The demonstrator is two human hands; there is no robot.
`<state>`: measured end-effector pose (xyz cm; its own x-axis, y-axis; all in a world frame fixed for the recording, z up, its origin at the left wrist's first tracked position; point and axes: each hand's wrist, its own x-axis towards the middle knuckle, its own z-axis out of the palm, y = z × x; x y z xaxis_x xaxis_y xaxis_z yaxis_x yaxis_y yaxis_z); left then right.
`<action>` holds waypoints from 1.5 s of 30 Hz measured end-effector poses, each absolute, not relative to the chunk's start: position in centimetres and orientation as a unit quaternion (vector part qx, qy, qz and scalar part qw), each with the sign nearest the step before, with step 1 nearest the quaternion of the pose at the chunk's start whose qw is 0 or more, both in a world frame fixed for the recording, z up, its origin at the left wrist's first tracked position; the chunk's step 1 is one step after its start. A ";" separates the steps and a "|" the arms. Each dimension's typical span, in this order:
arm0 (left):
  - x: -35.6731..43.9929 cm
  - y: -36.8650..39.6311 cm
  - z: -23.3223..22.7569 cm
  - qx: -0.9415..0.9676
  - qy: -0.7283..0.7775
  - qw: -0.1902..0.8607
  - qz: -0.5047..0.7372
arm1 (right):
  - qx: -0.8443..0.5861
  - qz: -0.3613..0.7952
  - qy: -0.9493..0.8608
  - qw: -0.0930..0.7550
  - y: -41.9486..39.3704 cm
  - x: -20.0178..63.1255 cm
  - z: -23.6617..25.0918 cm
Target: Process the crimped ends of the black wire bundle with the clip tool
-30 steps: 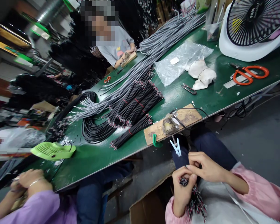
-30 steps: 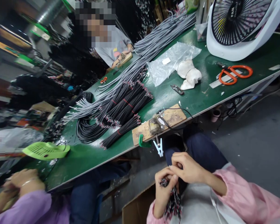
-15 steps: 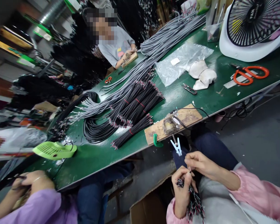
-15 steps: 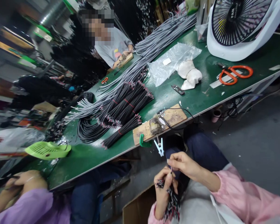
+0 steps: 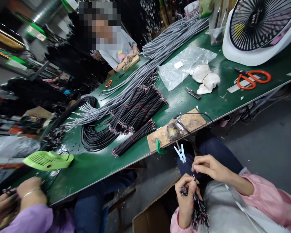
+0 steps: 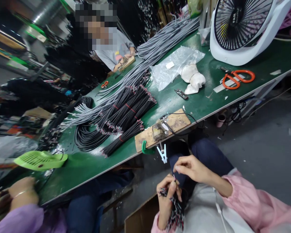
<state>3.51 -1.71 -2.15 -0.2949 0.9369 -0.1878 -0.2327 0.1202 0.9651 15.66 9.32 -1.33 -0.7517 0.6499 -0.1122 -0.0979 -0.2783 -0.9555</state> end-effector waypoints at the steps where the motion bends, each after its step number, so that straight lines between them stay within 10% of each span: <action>1: 3.5 -1.7 -2.1 0.319 0.553 0.505 0.581 | -0.243 0.763 -0.548 0.242 9.3 15.6 -1.4; 18: 3.2 -0.3 -1.5 0.285 0.645 0.443 0.554 | -0.294 0.434 -0.757 0.392 7.6 15.3 -0.8; 27: 2.1 -0.7 -1.5 0.333 0.580 0.503 0.548 | -0.228 0.763 -0.546 0.260 9.0 14.9 -1.4; 45: 0.4 1.7 1.2 0.385 0.614 0.404 0.558 | -0.126 0.911 -0.270 0.286 12.2 8.6 -2.5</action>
